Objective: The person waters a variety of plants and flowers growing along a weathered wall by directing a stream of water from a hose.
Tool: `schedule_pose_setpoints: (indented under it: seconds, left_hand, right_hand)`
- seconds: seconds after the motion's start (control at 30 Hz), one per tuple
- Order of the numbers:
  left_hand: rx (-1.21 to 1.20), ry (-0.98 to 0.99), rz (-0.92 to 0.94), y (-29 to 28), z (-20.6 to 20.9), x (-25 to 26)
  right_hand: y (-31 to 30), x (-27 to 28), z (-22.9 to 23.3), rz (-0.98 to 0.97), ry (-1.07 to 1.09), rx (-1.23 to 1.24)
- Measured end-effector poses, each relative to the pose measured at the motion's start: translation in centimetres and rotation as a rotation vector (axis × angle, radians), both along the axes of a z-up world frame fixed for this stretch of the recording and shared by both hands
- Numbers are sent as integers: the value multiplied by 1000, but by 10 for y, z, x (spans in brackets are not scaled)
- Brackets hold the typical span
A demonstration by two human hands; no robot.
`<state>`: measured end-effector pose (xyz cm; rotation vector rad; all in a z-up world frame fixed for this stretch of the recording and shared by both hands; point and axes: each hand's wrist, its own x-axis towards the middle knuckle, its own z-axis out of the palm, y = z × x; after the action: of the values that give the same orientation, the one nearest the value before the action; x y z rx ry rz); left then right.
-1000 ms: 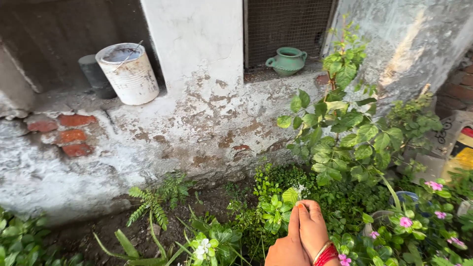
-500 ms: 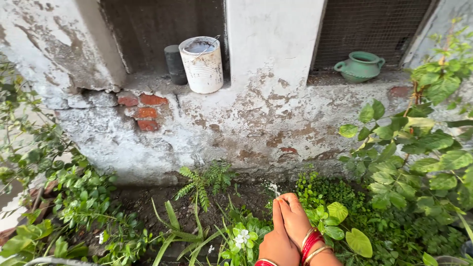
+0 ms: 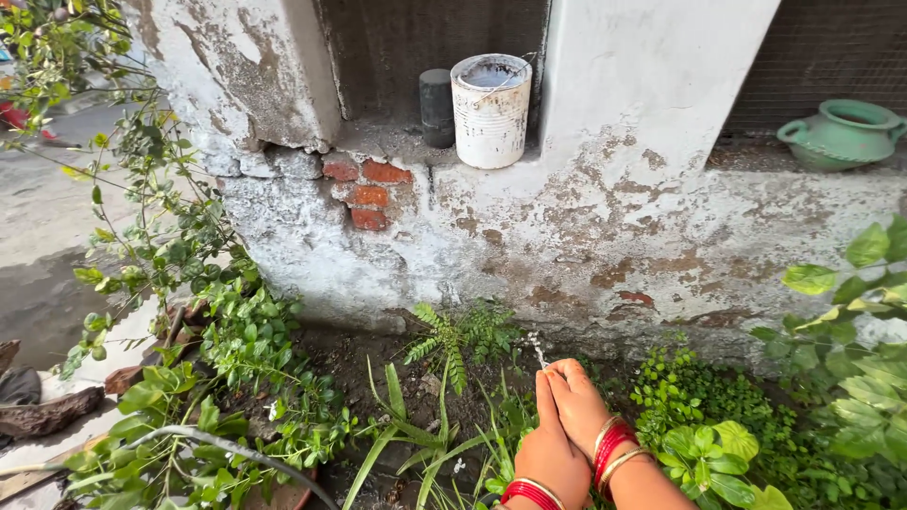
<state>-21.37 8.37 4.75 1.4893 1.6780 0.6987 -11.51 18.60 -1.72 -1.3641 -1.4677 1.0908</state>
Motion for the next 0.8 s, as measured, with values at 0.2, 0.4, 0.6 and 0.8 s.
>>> schedule_pose_setpoints:
  seconds: [0.2, 0.4, 0.6, 0.8]
  left_hand:
    - [52, -48, 82, 18, 3, -24]
    - [43, -17, 81, 38, 4, -44]
    - [50, -41, 85, 44, 5, -64]
    - [13, -63, 139, 46, 16, -84]
  right_hand:
    - [17, -34, 22, 54, 123, -143]
    - [41, -50, 12, 50, 74, -106]
    - [46, -71, 19, 22, -77, -92]
    - [62, -97, 19, 44, -255, -83]
